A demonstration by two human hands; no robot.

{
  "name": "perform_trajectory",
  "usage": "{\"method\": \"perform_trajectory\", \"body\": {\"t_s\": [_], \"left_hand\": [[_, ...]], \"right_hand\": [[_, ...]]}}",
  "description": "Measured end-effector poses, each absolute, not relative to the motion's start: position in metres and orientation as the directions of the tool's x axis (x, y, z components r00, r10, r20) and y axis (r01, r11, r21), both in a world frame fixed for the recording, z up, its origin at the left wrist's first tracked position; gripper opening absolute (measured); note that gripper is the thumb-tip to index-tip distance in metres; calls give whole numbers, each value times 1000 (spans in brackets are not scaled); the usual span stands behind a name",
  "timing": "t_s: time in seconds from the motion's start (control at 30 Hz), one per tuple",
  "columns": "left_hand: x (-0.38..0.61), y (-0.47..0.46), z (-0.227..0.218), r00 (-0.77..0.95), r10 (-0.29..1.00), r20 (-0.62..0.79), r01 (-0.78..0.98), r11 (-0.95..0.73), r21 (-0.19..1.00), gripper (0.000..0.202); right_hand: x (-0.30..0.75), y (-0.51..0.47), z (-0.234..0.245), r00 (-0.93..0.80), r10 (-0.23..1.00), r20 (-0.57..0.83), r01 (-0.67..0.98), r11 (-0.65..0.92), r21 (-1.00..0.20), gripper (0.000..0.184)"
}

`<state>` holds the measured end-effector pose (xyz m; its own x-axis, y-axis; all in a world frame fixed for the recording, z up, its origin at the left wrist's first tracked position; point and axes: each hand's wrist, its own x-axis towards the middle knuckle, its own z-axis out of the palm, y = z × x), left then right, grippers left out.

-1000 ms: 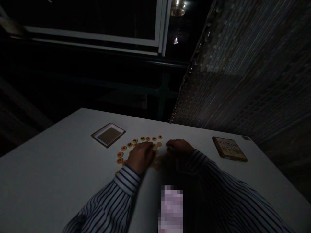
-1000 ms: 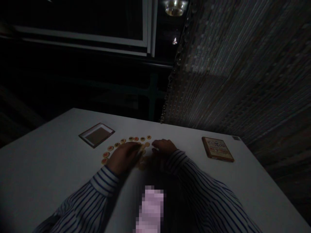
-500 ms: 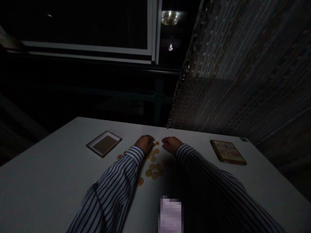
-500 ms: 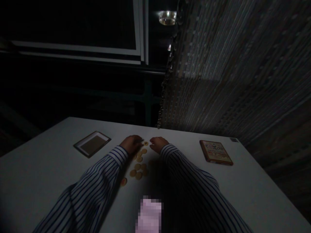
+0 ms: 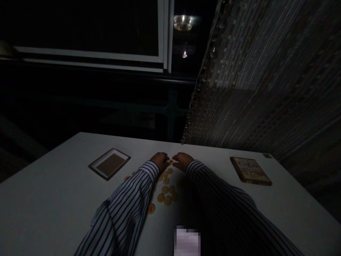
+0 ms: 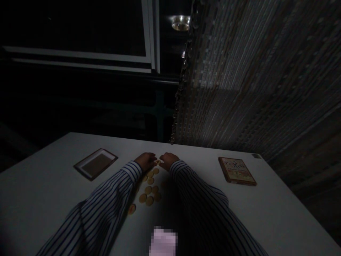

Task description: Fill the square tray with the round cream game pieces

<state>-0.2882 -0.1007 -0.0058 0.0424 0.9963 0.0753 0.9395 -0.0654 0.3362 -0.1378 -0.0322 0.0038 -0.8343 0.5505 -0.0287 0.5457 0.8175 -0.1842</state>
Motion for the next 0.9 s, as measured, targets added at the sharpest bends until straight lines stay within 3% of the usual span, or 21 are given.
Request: {"method": "perform_trajectory", "body": {"t_s": [0.53,0.9], "left_hand": [[-290,-95,-13,90,990,112,941,-122,316,26],[-288,-97,8,141,967,214,925,-205,320,25]], "right_hand": [[-141,-36,7,-850,526,-31,524,839,-143,27],[-133,-42,27,-848,525,66,519,850,-96,28]]}}
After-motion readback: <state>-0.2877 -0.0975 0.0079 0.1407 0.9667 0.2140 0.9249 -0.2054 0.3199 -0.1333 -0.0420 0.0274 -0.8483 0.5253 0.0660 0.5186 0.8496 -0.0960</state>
